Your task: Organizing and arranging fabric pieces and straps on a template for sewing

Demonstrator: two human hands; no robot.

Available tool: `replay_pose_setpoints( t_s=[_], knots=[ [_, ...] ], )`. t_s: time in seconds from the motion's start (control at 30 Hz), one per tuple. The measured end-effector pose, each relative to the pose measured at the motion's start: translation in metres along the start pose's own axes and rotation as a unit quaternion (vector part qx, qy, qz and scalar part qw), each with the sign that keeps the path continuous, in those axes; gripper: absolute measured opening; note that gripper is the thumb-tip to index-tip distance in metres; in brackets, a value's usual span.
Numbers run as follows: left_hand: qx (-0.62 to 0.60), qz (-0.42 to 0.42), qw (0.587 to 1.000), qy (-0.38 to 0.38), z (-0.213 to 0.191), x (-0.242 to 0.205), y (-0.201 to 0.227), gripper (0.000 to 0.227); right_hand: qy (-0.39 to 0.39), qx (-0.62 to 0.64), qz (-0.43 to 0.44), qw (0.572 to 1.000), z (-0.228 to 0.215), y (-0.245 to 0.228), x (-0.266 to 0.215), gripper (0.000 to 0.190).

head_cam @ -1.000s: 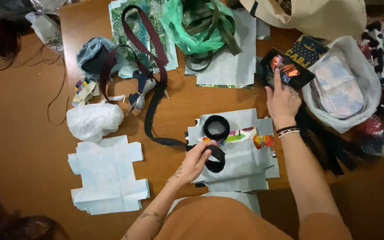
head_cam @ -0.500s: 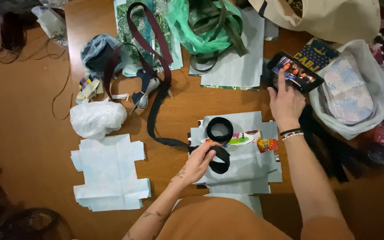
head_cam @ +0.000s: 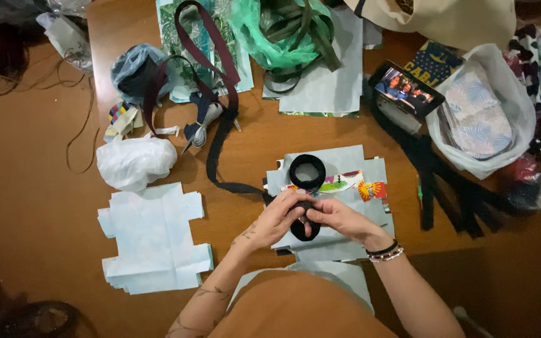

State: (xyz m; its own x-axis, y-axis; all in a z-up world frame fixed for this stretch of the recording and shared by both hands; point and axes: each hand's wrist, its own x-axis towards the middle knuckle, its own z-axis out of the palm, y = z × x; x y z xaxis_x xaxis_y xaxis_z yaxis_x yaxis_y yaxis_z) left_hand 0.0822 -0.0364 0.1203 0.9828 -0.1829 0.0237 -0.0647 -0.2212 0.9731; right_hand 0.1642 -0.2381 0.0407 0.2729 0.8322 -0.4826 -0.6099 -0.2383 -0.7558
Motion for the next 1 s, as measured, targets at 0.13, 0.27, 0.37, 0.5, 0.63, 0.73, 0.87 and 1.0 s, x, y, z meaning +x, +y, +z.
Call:
replay_pose_setpoints(
  t_s=[0.13, 0.27, 0.37, 0.5, 0.63, 0.73, 0.87, 1.0],
  knots=[
    [0.011, 0.037, 0.999, -0.031, -0.001, -0.014, 0.004, 0.031, -0.017, 0.104, 0.027, 0.994, 0.019, 0.007, -0.016, 0.028],
    [0.002, 0.072, 0.995, -0.07, 0.001, -0.028, 0.01, 0.034, -0.052, 0.189, 0.027, 0.98, 0.029, 0.02, -0.029, 0.031],
    [-0.01, 0.074, 0.996, -0.058, 0.004, -0.032, 0.008, 0.037, -0.008, 0.215, -0.011, 0.977, 0.048, 0.014, -0.038, 0.03],
    [0.028, 0.055, 0.998, 0.004, 0.025, -0.046, -0.046, 0.035, 0.102, 0.266, -0.131, 0.95, 0.069, 0.013, -0.042, 0.028],
    [-0.045, 0.058, 0.997, -0.001, 0.032, -0.06, -0.038, 0.032, 0.107, 0.259, -0.177, 0.943, 0.074, 0.016, -0.047, 0.038],
    [-0.16, -0.077, 0.982, -0.061, 0.042, -0.073, -0.038, 0.034, 0.106, 0.24, -0.28, 0.923, 0.095, -0.02, -0.061, 0.043],
    [-0.317, -0.183, 0.925, -0.103, 0.04, -0.077, 0.026, 0.033, 0.169, 0.175, -0.383, 0.891, 0.107, -0.054, -0.073, 0.042],
    [-0.178, -0.229, 0.953, -0.085, 0.047, -0.069, 0.015, 0.028, 0.192, 0.111, -0.428, 0.876, 0.098, -0.053, -0.079, 0.039]
  ],
)
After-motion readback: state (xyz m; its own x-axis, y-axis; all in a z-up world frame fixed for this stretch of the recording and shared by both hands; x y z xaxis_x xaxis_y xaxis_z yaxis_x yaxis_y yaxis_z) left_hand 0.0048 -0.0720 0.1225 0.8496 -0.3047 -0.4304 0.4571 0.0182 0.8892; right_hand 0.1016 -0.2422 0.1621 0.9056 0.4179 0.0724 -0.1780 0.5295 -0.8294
